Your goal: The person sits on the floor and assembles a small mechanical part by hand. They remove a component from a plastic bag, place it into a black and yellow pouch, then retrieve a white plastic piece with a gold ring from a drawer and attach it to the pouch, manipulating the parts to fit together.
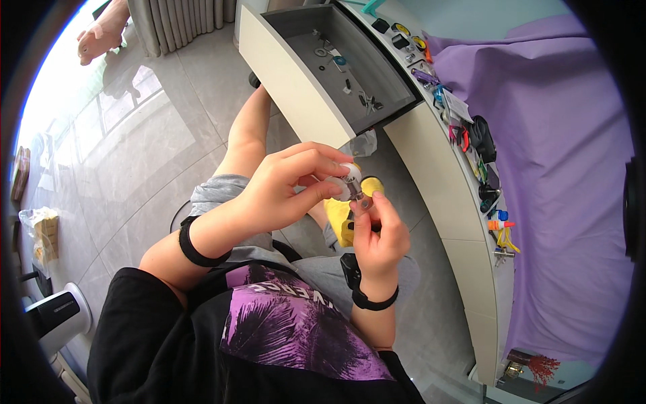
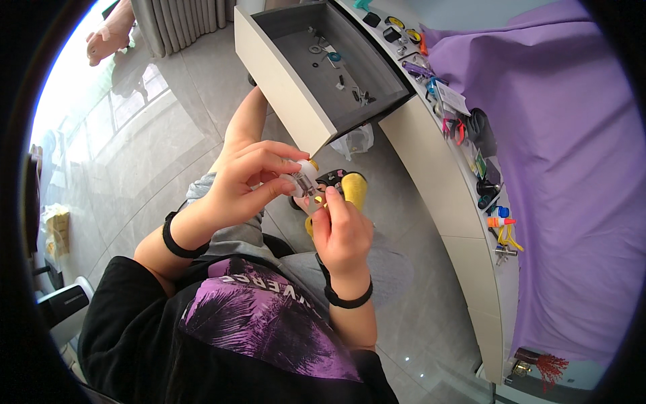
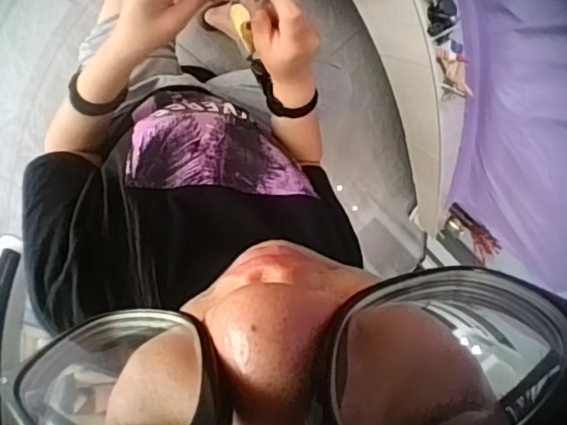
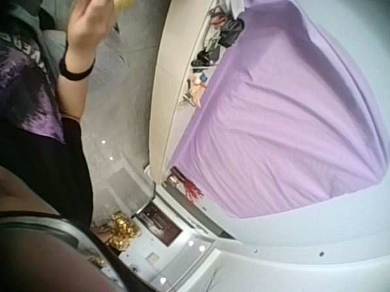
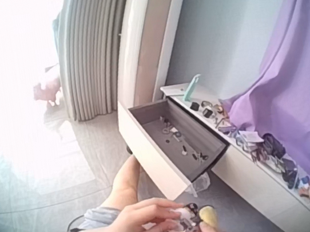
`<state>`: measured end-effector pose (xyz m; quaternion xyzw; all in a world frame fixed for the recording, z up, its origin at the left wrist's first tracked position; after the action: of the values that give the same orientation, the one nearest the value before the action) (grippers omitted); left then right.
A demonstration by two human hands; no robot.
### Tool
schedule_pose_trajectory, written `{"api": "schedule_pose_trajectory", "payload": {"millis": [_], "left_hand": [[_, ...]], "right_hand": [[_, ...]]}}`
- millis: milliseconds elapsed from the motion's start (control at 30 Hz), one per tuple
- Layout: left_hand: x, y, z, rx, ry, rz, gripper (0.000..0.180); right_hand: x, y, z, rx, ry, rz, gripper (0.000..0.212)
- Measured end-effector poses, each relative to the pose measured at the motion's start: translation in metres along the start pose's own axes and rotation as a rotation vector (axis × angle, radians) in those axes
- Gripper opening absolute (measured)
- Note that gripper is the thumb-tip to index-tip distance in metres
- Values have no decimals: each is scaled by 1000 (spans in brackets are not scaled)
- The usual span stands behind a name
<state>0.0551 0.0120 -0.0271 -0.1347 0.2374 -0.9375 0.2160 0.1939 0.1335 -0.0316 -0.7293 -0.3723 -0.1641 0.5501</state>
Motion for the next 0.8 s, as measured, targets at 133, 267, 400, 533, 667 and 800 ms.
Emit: {"api": "schedule_pose_trajectory", "payload": {"millis": [133,267,400,533,667,800], "left_hand": [[-1,-1,2,-26,-33,7,17],[1,-1,3,-111,-193,-49,20],[0,-2,0,-163,-280,-64,35],[1,-2,-3,-71,-325,-209,49],[10,-2,0,-55,-381,-325,54],[12,-2,4,-93,-419,-266,43]], "right_hand": [[3,-2,-2,-79,-27,-53,18],[2,-1,0,-419,-486,-205,13],[2,-3,5,-463,-686,-376,10],[-2,-2,4,-393,-486,-422,10],[-5,-2,4,-361,-423,-383,10],[-2,-2,4,-369,-396,-327,9]]}}
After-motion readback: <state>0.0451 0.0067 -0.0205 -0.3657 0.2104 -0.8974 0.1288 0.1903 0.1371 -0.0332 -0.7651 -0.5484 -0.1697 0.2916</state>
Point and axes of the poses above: each hand's wrist, its own y-axis away from the middle knuckle, its own x-axis out of the back of the hand, z = x × y, the point moved 2 cm from there along -y, towards the middle knuckle, and after that the axes turned 8 degrees about -z, right-handed, at the moved point
